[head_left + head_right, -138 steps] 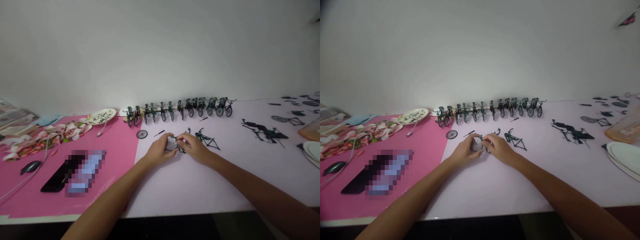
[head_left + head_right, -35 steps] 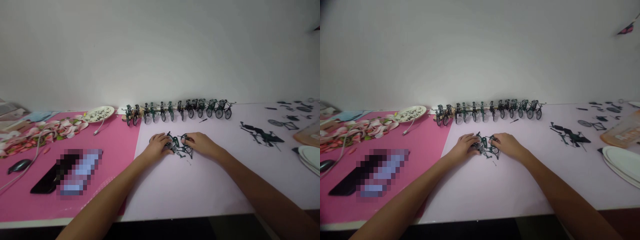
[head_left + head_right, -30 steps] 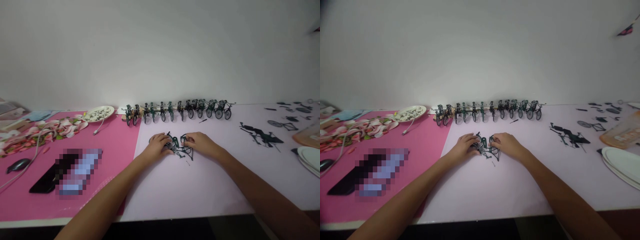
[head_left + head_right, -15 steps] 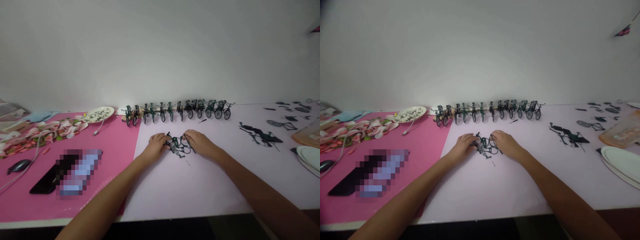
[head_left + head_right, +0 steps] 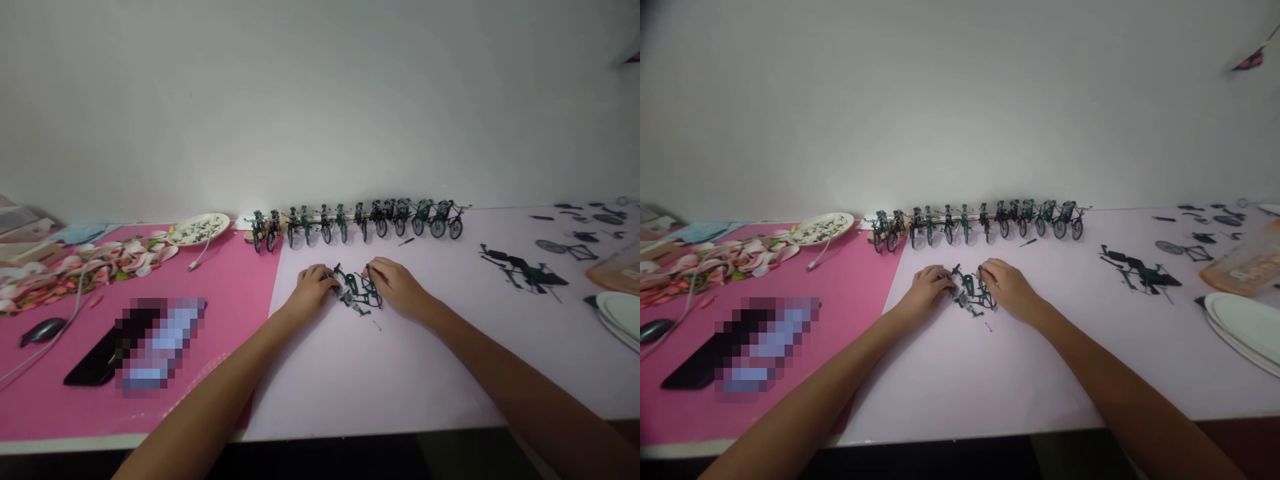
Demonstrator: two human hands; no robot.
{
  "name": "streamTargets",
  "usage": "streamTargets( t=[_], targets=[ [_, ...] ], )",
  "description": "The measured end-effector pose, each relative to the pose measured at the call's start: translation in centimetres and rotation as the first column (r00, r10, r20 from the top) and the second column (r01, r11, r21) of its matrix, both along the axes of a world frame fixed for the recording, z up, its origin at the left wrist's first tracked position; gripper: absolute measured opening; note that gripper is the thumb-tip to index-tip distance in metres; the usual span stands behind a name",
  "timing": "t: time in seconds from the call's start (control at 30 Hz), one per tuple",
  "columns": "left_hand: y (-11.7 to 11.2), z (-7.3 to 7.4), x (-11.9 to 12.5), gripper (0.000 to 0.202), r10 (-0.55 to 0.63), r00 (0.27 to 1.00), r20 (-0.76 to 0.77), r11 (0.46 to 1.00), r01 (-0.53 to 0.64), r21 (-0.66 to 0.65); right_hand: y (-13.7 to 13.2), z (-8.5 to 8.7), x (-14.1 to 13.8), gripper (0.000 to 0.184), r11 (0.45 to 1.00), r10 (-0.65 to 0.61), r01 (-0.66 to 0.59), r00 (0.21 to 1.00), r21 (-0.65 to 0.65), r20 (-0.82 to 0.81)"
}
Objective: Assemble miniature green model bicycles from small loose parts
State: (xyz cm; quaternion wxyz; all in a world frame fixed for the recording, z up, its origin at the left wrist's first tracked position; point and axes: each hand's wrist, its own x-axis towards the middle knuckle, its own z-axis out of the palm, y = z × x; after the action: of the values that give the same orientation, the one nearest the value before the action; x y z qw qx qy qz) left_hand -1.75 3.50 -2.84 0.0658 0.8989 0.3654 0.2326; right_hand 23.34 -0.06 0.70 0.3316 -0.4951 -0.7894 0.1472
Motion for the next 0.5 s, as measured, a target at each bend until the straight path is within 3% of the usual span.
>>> streamTargets(
  t=[0.3, 0.4, 0.5],
  targets=[
    [-0.21, 0.6, 0.29, 0.022, 0.009, 0.971, 0.237, 0.998, -0.025, 0.065, -0.48, -0.21, -0.68, 0.032, 1.0, -0.028, 0.028, 0.999, 0.008, -0.035],
    [-0.38, 0.88, 0.35, 0.018, -0.029, 0.928, 0.37, 0.999, 0.021, 0.024, -0.52, -0.33, -0.7, 0.033, 0.998, -0.018, 0.015, 0.998, -0.055, -0.057],
    [-0.69, 1.03, 0.34, 0.013, 0.032, 0.882, 0.471, 0.999, -0.01, -0.048, -0.44, -0.51, -0.8, 0.035, 0.999, -0.003, -0.001, 0.997, -0.053, -0.083]
  ],
)
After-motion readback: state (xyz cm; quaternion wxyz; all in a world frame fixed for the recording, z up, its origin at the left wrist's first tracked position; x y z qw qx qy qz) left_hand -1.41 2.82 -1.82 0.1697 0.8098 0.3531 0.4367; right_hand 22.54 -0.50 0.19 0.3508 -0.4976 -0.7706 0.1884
